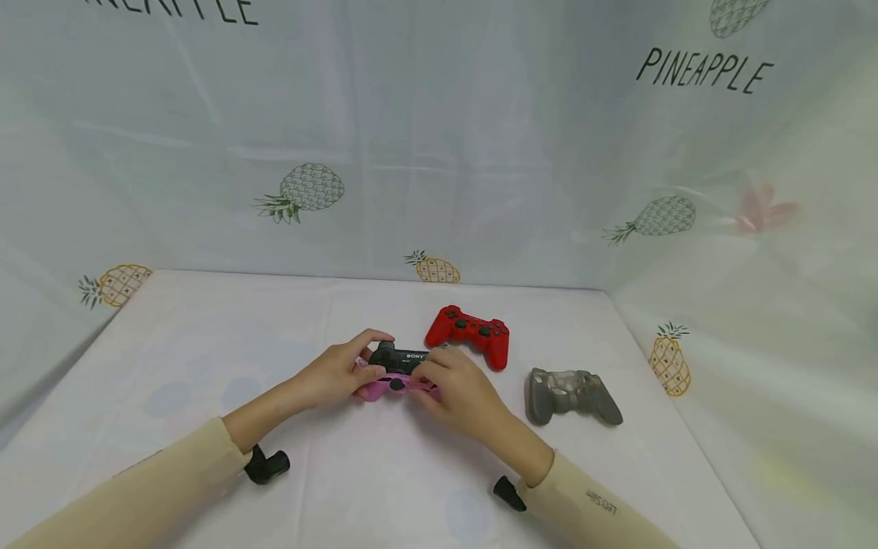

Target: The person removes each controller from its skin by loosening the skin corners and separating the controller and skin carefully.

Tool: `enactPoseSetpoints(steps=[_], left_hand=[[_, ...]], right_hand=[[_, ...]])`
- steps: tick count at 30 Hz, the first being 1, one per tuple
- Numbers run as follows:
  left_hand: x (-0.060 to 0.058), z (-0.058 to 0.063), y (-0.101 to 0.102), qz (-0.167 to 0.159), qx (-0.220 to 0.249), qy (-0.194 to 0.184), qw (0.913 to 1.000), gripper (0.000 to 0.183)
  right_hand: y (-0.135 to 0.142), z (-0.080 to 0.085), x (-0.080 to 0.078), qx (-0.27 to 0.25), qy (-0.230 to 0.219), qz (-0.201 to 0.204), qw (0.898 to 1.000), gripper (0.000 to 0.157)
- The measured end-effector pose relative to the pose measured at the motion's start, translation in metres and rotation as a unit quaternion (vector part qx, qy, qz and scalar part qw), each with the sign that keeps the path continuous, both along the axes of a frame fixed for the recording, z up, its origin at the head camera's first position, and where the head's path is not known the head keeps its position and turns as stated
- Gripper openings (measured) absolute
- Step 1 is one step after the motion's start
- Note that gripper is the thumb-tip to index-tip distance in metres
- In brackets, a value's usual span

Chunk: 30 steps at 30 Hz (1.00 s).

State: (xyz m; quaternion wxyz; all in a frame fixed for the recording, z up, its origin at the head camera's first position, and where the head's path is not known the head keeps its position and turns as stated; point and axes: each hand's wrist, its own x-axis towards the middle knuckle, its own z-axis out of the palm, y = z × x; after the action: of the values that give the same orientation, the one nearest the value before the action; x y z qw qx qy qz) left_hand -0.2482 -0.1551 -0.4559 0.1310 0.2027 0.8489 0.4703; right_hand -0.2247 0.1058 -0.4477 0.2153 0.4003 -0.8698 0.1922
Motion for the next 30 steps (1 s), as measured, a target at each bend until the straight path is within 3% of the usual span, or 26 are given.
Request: enactPoseSetpoints(steps=[5,14,18,23,30], left_hand=[[0.000,-0.003,-0.001,-0.006,0.002,-0.001,1.0000,0.054],[0.001,-0.001,-0.001,-0.007,0.004,0.000,1.0000,0.055],[0.003,-0.001,-0.001,-0.012,0.008,0.003,0.9999,0.054],[0.003,0.000,-0.001,-0.014,0.002,0.013,0.9998,0.052],[0.000,0.002,-0.003,-0.016,-0.012,0.012,0.9997,0.054]], right_hand=[[-0.014,0.007,-0.003,0.031,0.001,-0.016,0.999,0.015],[-0.022,0.014,-0.007,0.091,-0.055,-0.013,0.994,0.007],[-0.022,0.014,-0.011,0.059,-0.114,-0.015,0.992,0.011],[-0.021,0.010,-0.016,-0.007,-0.192,-0.012,0.981,0.015],[-0.014,0.006,-0.021,-0.035,-0.246,0.023,0.968,0.014]])
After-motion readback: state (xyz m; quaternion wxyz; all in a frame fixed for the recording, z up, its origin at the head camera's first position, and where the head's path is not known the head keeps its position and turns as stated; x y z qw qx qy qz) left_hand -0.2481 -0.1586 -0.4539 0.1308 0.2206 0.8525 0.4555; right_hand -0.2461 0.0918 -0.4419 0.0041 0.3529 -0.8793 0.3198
